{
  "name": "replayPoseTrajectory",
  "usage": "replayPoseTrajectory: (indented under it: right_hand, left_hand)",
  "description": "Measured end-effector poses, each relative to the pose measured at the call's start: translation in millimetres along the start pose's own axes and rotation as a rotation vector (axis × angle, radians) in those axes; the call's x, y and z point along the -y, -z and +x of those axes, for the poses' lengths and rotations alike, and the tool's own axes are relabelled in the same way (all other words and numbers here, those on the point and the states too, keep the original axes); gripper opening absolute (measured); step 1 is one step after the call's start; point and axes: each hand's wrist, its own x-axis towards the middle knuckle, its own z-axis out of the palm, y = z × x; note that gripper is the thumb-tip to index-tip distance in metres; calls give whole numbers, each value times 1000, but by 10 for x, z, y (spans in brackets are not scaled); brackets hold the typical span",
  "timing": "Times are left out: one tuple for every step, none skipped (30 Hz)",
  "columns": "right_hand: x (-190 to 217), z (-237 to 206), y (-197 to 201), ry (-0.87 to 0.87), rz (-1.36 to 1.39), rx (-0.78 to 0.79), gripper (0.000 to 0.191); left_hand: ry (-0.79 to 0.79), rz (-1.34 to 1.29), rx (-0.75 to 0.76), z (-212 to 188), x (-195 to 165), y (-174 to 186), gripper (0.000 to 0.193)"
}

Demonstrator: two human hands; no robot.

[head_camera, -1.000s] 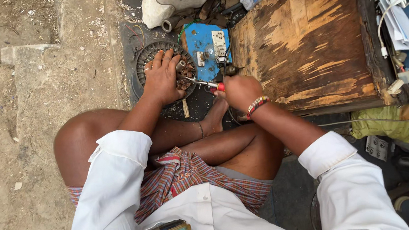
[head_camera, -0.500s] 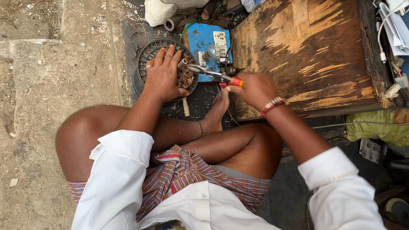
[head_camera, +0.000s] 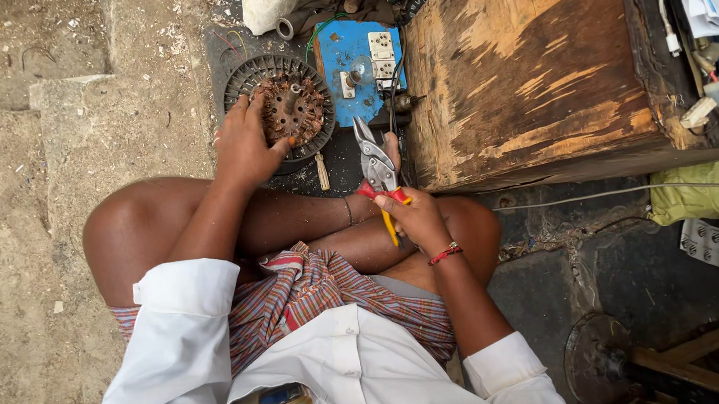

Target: The person sits on the ground dismantling an electric motor armature, using pliers and a screwdriver to grip and pull copper wire out of the motor windings one piece at a time, collecting the extracted wire beside them.

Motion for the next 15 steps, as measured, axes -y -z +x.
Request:
replayPoseTrajectory:
  right_hand:
    - [16, 7, -27, -64, 69, 20, 34]
    - [38, 4, -40, -88, 107, 38, 32]
    - [68, 2, -41, -111, 146, 56, 31]
    - [93, -5, -38, -132, 185, 73, 29]
    - [107, -21, -19, -102, 233, 120, 29]
    - [111, -43, 9, -73, 282, 167, 29]
    - [108, -54, 31, -42, 330, 213, 29]
    - [97, -66, 50, -32, 352, 223, 31]
    - [83, -69, 67, -21, 372, 236, 32]
    - [65, -71, 81, -10, 391, 247, 34]
    - [47, -69, 91, 18, 421, 237, 38]
    - [30, -70, 94, 45, 451, 227, 44]
    - [20, -67, 99, 75, 478, 219, 51]
    - [16, -70, 102, 64, 554, 262, 57]
    - [21, -70, 105, 53, 631, 308, 62]
  left_hand:
    - [7, 5, -10, -18, -10, -14, 93]
    - [15, 10, -20, -29, -21, -23, 92]
    - [4, 15, -45, -26, -30, -27, 91]
    - [-8, 20, -69, -18, -34, -25, 91]
    - [-17, 25, -91, -5, -38, -26, 91]
    - [-30, 15, -101, 8, -42, -29, 90]
    - [-43, 5, -113, 29, -46, -33, 89]
    - [-56, -8, -128, 50, -54, -40, 88]
    - [-56, 9, -142, 73, -63, -49, 86]
    - [-55, 26, -155, 97, -78, -61, 84]
    - [-55, 42, -163, 120, -95, -71, 82]
    - [-70, 55, -165, 130, -103, -83, 81]
    - [-86, 68, -170, 152, -118, -94, 79]
    - [-101, 82, -178, 176, -130, -92, 77]
    - [-104, 94, -177, 203, -148, -94, 74]
